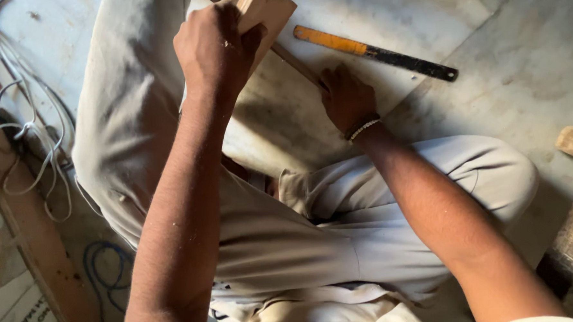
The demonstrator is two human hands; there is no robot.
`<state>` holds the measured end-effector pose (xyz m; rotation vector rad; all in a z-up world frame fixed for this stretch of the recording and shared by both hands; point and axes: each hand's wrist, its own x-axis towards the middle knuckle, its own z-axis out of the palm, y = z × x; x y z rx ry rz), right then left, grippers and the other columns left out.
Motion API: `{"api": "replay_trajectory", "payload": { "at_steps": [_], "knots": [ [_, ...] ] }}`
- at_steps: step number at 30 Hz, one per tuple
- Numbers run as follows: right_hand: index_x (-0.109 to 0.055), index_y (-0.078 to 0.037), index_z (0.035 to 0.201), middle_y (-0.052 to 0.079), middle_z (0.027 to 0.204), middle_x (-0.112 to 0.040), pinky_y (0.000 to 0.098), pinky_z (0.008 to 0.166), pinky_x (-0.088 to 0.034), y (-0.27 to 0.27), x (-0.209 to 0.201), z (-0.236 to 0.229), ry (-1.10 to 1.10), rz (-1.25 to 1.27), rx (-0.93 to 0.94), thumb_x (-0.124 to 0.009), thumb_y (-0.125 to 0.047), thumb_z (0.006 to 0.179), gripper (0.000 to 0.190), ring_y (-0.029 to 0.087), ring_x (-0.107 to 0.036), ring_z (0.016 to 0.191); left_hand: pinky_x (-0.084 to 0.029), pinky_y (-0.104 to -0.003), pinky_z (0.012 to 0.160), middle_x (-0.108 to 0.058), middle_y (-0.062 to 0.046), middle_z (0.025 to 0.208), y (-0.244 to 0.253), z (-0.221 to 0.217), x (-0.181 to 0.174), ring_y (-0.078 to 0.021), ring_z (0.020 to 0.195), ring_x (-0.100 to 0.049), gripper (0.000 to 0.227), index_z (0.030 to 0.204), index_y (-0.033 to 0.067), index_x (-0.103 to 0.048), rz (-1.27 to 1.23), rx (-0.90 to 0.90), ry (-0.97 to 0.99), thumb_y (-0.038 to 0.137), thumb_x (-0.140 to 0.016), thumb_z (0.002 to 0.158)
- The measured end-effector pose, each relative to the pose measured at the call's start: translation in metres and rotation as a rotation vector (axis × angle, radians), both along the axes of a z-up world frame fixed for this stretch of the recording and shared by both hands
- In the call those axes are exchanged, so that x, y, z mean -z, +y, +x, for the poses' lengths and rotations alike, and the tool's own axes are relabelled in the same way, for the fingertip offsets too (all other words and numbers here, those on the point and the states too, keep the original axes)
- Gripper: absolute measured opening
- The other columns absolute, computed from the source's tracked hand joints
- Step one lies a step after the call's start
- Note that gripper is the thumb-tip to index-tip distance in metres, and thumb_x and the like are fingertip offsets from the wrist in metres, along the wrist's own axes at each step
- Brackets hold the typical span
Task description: The person sits on the floor and uses a metal file to smooth the edges of a rectangular wooden block. They repeatedly rub the file along the edges and corners, occasionally turning the block to work on different sides.
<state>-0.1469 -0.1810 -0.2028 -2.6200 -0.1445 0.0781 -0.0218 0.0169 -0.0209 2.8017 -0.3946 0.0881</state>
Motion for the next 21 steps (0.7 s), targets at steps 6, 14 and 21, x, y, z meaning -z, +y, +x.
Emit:
{"api": "replay_trajectory", "payload": {
  "at_steps": [6, 14, 21],
  "knots": [
    [-0.063, -0.014, 0.119, 0.012, 0.109, -0.062, 0.053, 0.066, -0.054, 0.006, 0.004, 0.0, -0.022, 0.036, -0.063, -0.064, -0.026, 0.094, 0.028, 0.035, -0.067, 0.086, -0.054, -0.047, 0.059, -0.073, -0.016, 0.082, 0.014, -0.01, 0.004, -0.0376, 0.069, -0.07, 0.031, 0.09, 0.0064, -0.076, 0.023, 0.049, -0.171, 0.031, -0.089, 0.076],
    [-0.062, -0.014, 0.115, 0.012, 0.105, -0.061, 0.0547, 0.061, -0.053, 0.008, 0.005, 0.004, 0.004, 0.026, -0.104, -0.063, -0.025, 0.087, 0.03, 0.036, -0.067, 0.084, -0.055, -0.046, 0.063, -0.071, -0.015, 0.077, 0.011, -0.031, 0.001, -0.0385, 0.07, -0.07, 0.026, 0.09, 0.0072, -0.074, -0.049, 0.052, -0.155, 0.031, -0.086, 0.085],
    [-0.063, -0.015, 0.11, 0.013, 0.102, -0.061, 0.0541, 0.065, -0.054, 0.003, 0.001, 0.005, -0.026, 0.046, -0.11, -0.063, -0.028, 0.095, 0.02, 0.038, -0.066, 0.082, -0.055, -0.047, 0.062, -0.071, -0.015, 0.073, 0.004, -0.035, -0.003, -0.038, 0.069, -0.07, 0.026, 0.084, 0.0063, -0.073, -0.015, 0.01, -0.121, 0.029, -0.085, 0.084]
  ]
}}
